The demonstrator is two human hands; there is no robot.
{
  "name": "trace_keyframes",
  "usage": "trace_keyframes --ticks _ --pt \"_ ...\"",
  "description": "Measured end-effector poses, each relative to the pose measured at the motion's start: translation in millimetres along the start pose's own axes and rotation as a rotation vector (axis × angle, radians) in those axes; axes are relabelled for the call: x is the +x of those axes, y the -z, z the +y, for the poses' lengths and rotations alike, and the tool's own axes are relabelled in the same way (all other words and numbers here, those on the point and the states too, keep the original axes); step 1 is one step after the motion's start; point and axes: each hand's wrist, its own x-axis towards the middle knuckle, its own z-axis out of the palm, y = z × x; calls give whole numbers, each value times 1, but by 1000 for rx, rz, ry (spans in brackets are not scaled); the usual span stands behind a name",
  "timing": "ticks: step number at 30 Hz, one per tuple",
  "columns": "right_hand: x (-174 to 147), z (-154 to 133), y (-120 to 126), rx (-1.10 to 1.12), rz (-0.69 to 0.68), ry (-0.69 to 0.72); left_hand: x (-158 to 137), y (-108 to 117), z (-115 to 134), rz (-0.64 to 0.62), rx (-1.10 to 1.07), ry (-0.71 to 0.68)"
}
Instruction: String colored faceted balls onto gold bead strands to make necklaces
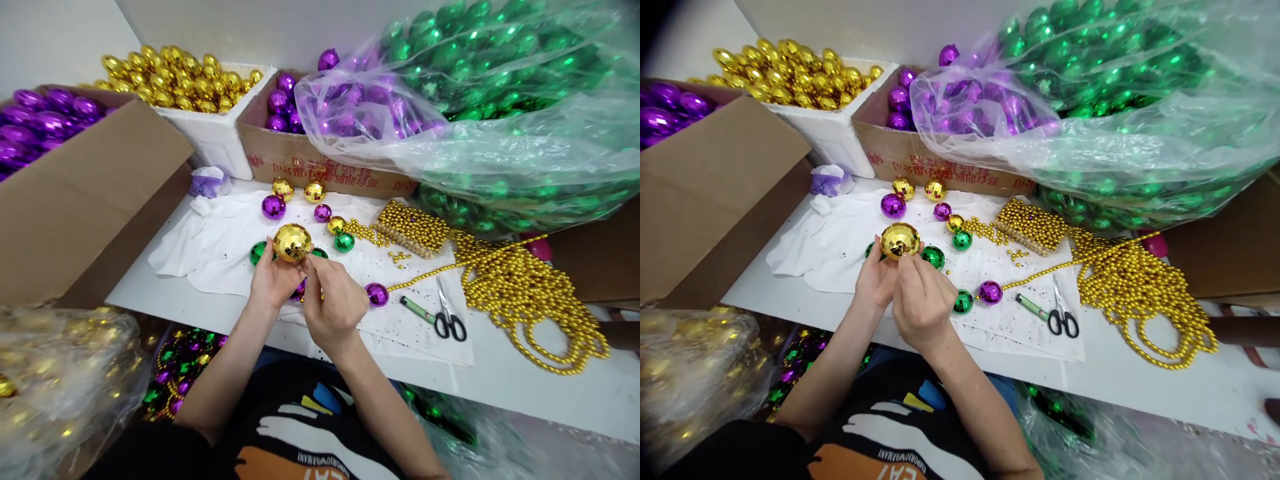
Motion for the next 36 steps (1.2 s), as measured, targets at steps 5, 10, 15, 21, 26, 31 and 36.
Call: trace_keyframes --ticks 5,10,15,21,26,31,36 --pt "0 1 -3 -18 10 11 1 0 0 2 -2 -17" --pt "1 3 -7 -45 26 25 2 0 -1 -16 -4 -25" --pt "-1 6 -10 -53 26 22 2 -1 -2 -14 -7 -42" --pt "0 6 -9 5 20 -30 3 2 -1 -14 -5 -31" --pt "5 5 -10 12 -53 -89 5 7 1 8 -12 -12" --pt "3 6 -11 130 -5 -122 -1 4 2 30 -14 -11" --pt "-2 5 -3 124 20 -8 -6 -2 3 17 -51 33"
